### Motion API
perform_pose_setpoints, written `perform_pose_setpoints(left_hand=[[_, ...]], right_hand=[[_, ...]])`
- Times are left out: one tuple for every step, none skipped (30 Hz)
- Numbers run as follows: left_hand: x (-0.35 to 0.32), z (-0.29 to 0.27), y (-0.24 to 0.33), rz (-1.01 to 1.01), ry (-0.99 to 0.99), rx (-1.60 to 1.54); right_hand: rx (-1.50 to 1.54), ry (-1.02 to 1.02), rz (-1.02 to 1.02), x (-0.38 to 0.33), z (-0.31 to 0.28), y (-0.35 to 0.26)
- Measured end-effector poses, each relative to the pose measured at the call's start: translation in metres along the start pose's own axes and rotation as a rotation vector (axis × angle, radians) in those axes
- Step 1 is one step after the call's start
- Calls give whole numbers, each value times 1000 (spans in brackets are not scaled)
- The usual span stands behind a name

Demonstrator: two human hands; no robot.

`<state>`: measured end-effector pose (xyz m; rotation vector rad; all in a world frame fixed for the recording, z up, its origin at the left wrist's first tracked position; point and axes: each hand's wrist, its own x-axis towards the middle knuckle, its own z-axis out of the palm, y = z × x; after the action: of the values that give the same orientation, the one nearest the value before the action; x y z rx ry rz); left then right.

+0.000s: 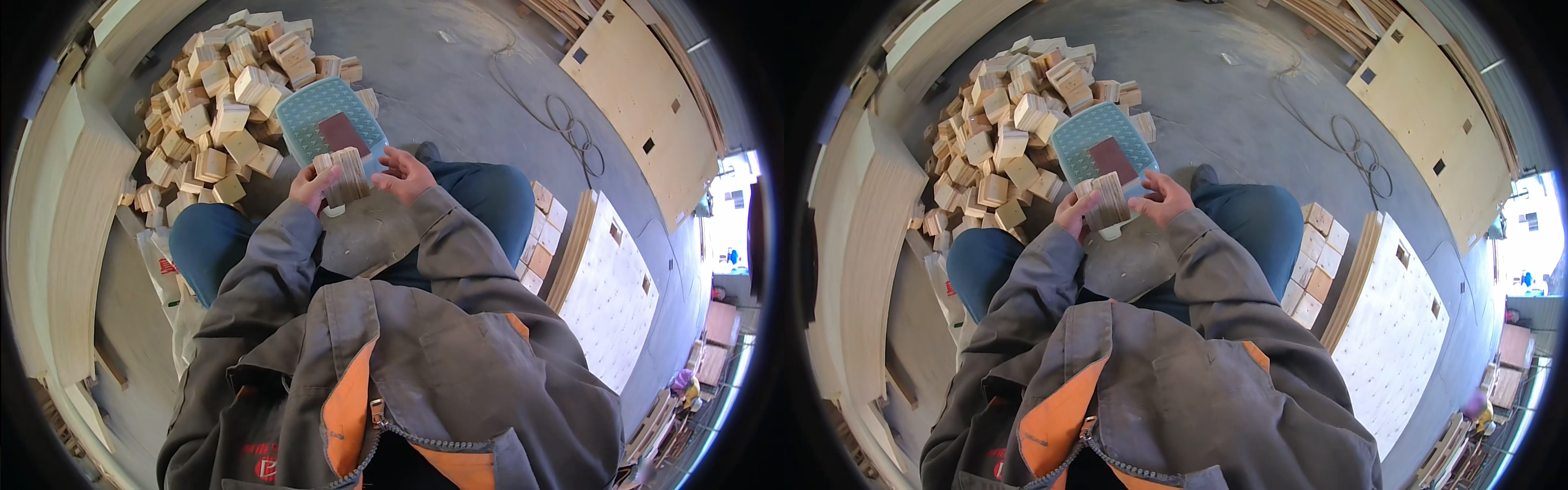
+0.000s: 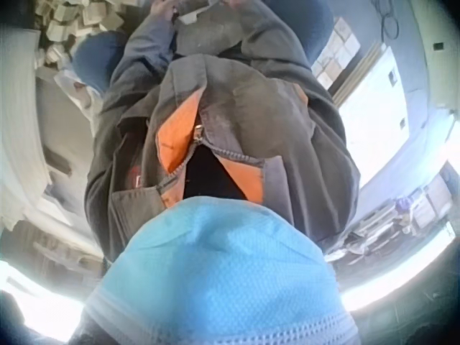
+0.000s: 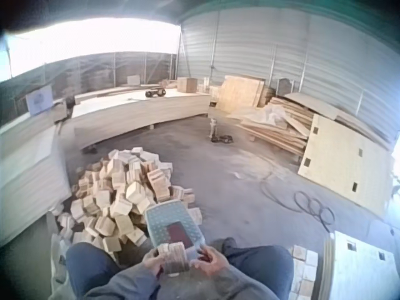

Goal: The person sits on the floor and sands small wooden blocks one by one using a sanding block. They pick up each block, rub all sides with the sanding block, and place the finished pieces into a nearby stack.

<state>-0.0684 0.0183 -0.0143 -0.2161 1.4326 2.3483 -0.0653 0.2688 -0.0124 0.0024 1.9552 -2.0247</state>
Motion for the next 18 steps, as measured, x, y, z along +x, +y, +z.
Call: perform_pose_setpoints(left_hand=[[2,-3,-3,17,30,9],[5,-5,-7,34,60,19],[8,-8,-9,50,91,29],[10,-10,-13,57,97,28],[11,-8,-16,60,99,28],[11,-8,-17,63,102,28],[11,-9,-17,31,97,23],[10,-6,-16,-4,83,18],[9,-3,-15,-41,68,13],[6,-2,-12,-76,5,0],[0,3,-6,-79,-39,-55],[-7,9,2,-80,-81,-105],[-10,12,6,-82,-122,-155],[-10,6,6,-82,-179,-143],[-9,5,5,-77,-217,-165],[-8,4,4,-72,-254,-186],[-6,9,6,-69,-303,-203],[-4,13,7,-70,-270,-223]], right_hand=[[-49,-15,-10,-2,2,0],[-97,-30,-21,-5,5,-1],[-150,-34,-56,-8,11,-2],[-203,-38,-91,-10,19,-3],[-256,-37,-124,-13,26,-4],[-225,-56,-132,-16,33,-9],[-334,-1,-181,-15,36,-10],[-446,64,-227,-16,37,-10],[-558,128,-272,-16,37,-10],[-533,187,-261,-14,36,-6],[-507,250,-250,-11,33,-1],[-476,311,-243,-9,31,-1],[-453,341,-239,-8,26,-2],[-429,363,-238,-8,26,-9],[-410,396,-230,-10,24,-16],[-319,414,-218,-13,24,-22],[-203,404,-239,-9,15,-16],[-89,391,-263,-1,4,-8]])
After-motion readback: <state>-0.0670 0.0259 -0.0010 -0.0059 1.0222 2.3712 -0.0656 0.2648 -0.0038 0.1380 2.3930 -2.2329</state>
